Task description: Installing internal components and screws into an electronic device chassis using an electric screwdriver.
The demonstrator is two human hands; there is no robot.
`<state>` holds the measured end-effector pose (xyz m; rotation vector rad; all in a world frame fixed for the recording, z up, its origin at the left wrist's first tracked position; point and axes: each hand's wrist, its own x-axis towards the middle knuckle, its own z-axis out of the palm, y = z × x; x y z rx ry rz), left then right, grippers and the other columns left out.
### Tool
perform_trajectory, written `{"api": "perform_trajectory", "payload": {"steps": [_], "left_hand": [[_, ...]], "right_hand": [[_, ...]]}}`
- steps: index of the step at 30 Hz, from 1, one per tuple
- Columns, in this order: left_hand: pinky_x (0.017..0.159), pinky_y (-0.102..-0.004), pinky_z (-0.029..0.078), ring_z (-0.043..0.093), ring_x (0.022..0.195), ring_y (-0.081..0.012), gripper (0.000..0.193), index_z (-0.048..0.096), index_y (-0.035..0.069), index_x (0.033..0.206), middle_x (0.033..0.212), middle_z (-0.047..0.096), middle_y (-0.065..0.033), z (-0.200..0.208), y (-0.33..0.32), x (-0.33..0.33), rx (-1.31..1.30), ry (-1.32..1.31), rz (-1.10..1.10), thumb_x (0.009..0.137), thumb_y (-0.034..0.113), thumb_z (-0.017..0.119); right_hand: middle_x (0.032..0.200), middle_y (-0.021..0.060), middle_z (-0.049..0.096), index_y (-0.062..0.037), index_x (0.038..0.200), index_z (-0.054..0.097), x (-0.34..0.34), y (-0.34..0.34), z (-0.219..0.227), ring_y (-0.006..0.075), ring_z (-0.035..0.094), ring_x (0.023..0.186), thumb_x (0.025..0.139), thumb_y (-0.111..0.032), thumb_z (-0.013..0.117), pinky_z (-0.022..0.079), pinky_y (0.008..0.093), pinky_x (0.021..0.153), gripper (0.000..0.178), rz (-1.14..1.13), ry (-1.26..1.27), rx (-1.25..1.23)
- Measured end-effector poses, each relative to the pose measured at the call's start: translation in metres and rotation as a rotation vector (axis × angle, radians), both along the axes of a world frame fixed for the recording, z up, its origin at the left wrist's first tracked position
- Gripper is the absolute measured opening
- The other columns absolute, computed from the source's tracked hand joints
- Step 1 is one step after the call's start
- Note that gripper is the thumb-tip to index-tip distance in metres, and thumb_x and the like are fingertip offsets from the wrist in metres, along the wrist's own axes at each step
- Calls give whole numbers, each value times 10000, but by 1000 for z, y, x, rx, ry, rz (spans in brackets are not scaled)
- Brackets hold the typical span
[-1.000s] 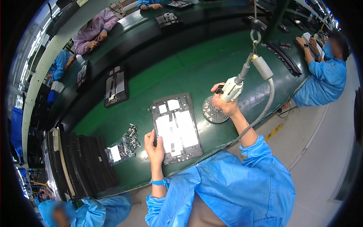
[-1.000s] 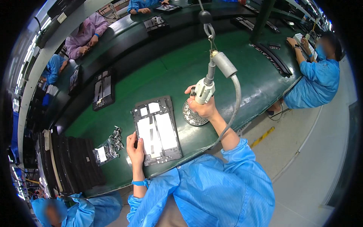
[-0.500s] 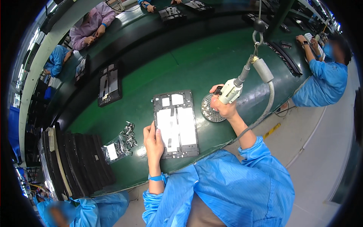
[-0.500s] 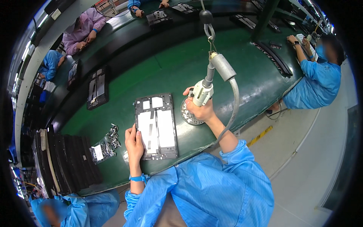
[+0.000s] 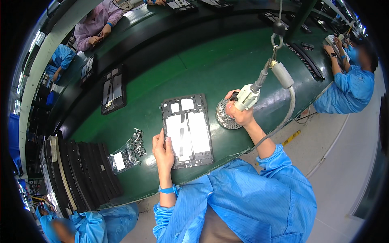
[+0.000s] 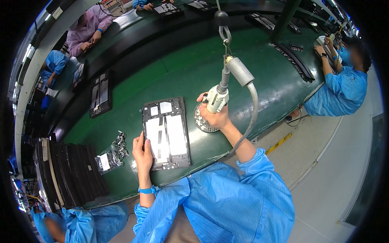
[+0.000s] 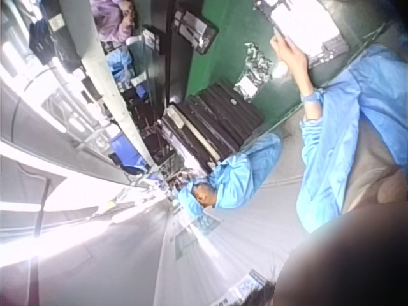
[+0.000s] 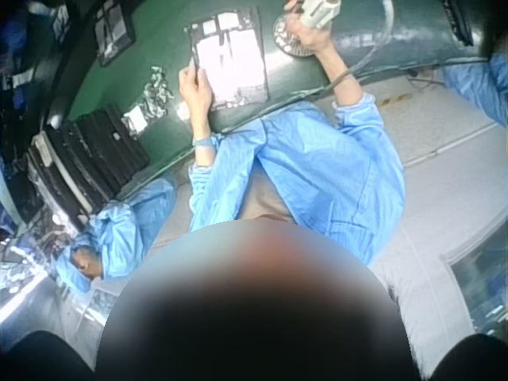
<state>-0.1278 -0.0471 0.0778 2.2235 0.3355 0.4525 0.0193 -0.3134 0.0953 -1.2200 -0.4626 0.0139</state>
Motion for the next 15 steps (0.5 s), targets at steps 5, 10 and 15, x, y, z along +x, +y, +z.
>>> {"api": "perform_trajectory", "payload": {"steps": [5, 10, 15], "left_hand": [[725, -323, 488, 586, 854, -245, 359, 553, -31, 1255, 1030, 562, -159, 1, 0, 1, -41, -6, -2, 919, 93, 547], [738, -330, 488, 585, 860, -255, 359, 551, -29, 1256, 1029, 561, -162, 2, -1, 1, -42, -3, 0, 919, 95, 545], [778, -346, 478, 576, 888, -280, 356, 543, -34, 1256, 1024, 551, -166, 0, -2, -3, -9, -19, 2, 925, 95, 528]], "right_hand": [[716, -24, 528, -4, 1011, 557, 0, 0, -1, 28, 487, 604, 796, 35, 610, 385, 190, 515, 225, 56, 15, 99], [742, -6, 568, 7, 993, 562, -5, 1, -4, 42, 535, 649, 802, 35, 623, 438, 210, 559, 202, 54, -109, -54], [822, 24, 618, 13, 993, 570, -20, 20, 7, 48, 592, 734, 787, 44, 644, 473, 211, 622, 221, -381, 9, -84]]}}
